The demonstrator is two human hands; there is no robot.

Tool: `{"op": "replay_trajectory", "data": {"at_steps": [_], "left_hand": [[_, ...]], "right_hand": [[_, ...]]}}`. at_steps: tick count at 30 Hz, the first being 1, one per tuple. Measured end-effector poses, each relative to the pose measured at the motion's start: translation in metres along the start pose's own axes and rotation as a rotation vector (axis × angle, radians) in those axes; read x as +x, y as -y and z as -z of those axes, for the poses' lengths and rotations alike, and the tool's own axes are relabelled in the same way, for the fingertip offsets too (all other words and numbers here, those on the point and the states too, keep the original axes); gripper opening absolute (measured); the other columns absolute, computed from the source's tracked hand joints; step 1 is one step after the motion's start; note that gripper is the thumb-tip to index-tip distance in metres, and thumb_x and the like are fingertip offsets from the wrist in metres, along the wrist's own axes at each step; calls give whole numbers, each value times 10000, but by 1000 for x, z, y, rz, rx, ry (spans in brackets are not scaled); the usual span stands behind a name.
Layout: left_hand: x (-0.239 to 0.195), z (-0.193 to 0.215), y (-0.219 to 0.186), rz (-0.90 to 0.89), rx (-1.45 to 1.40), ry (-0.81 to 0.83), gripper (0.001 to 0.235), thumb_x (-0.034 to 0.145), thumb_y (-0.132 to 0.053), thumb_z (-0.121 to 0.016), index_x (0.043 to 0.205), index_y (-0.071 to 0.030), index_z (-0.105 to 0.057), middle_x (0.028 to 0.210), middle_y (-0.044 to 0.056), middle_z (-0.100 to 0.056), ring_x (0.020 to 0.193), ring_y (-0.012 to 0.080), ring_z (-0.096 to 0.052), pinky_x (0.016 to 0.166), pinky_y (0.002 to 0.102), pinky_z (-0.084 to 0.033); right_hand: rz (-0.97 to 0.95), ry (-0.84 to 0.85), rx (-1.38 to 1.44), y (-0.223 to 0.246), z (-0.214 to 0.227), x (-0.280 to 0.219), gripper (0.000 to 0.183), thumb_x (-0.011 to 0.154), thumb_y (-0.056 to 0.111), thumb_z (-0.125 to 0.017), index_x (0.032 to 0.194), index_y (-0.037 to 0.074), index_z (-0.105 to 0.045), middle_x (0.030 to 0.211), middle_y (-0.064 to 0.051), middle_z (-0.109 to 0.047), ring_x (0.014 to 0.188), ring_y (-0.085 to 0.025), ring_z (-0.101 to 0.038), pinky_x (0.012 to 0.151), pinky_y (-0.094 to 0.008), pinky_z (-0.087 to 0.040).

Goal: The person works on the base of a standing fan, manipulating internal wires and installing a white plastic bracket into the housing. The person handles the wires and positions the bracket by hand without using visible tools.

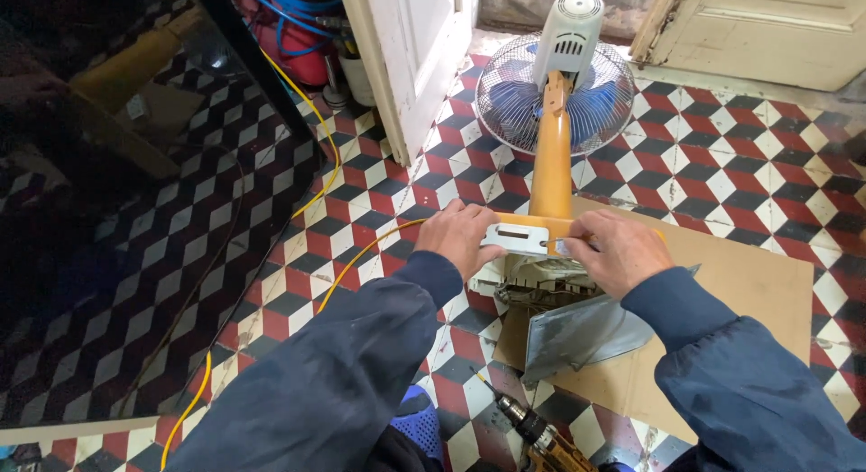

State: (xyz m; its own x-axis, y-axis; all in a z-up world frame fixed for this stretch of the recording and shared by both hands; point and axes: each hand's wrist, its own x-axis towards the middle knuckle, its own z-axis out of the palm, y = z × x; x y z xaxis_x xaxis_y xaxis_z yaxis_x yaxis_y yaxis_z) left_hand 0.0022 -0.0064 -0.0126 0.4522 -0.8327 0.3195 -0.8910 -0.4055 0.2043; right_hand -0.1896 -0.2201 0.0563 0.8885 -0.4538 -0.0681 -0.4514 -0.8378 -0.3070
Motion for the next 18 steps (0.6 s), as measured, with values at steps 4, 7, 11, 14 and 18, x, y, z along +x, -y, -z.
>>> {"op": "replay_trajectory", "data": {"at_steps": [4,7,11,14,18], "left_hand": [[1,1,-1,14,-26,3,554,845,-553,-899,1272,-261,-701,1142,8,-749,1106,243,-668,931,433,-616],[0,9,-2,22,-44,14,568,833,-552,-905,1261,-256,-678,1123,1,-736,1112,240,-668,930,423,-615],[1,12,-3,37,-56,44,580,836,-550,-899,1270,-270,-636,1105,-15,-705,1122,228,-657,924,403,-611],[3,17,-4,73,-66,102,582,858,-561,-882,1286,-287,-600,1137,-22,-705,1150,215,-657,934,394,-611],[2,23,-8,91,-58,142,590,872,-578,-872,1293,-292,-575,1168,-19,-719,1168,213,-660,948,399,-611]], "right_hand": [[8,-6,-9,2,2,-2,229,1057,411,-684,1163,243,-798,1196,-19,-818,1216,-342,-769,1040,-533,-625],[11,15,-13,2,1,0,239,1059,428,-662,1160,249,-783,1176,-11,-807,1201,-329,-769,1031,-525,-630],[9,49,-33,4,4,1,226,1060,446,-636,1146,286,-771,1123,41,-791,1195,-253,-768,1026,-465,-637],[21,62,-51,4,4,0,218,1059,451,-641,1131,288,-766,1120,57,-782,1220,-225,-756,1025,-436,-635],[6,70,-60,7,8,-2,215,1075,450,-632,1134,297,-771,1104,78,-782,1206,-186,-759,1032,-401,-632]]}}
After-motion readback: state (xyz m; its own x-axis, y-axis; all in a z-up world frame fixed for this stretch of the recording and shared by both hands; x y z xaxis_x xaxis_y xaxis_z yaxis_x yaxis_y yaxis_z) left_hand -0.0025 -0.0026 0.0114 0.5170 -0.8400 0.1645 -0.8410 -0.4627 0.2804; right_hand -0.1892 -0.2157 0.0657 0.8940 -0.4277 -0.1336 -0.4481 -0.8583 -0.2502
